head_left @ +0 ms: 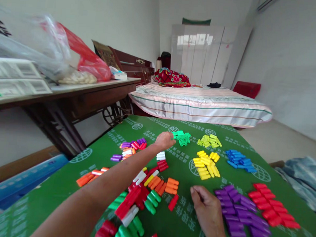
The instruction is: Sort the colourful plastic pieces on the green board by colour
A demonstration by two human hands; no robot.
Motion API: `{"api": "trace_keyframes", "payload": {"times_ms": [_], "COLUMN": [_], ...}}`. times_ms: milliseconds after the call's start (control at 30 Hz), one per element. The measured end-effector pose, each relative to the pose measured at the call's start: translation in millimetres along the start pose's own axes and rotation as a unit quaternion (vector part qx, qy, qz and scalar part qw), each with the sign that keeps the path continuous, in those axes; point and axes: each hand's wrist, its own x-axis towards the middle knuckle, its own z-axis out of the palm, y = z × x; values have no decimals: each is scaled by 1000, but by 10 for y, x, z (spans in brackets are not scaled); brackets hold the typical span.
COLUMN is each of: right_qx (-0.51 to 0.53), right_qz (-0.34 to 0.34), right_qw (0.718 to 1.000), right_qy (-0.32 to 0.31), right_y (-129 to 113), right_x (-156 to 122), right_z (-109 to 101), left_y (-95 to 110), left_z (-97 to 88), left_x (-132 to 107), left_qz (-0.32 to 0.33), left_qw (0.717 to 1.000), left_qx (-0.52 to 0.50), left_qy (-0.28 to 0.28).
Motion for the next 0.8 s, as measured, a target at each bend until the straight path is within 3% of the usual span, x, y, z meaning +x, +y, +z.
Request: {"api": "trace_keyframes", "payload": {"times_ms": [267, 467, 600, 800], "right_qx": [-1, -9, -6, -12], "right_qz": [3, -5, -10, -11], "right_qw": [1000, 1000, 1000, 1000], "right_qy": [-12, -5, 0, 0], "right_y": [14, 29, 24, 18], "right_x": [6, 5, 4, -1], "right_z": [-60, -70, -72, -70], "left_y": [-250, -269, -153, 79], "left_z": [-466, -597, -590, -435], "left_x": [-1144, -1886, -2100, -2164], "left_qz": [52, 178, 194, 130], "left_qw": [997, 973, 963, 965], "left_qx": [9, 30, 48, 105], "left_qy": [-50, -147, -182, -204]}}
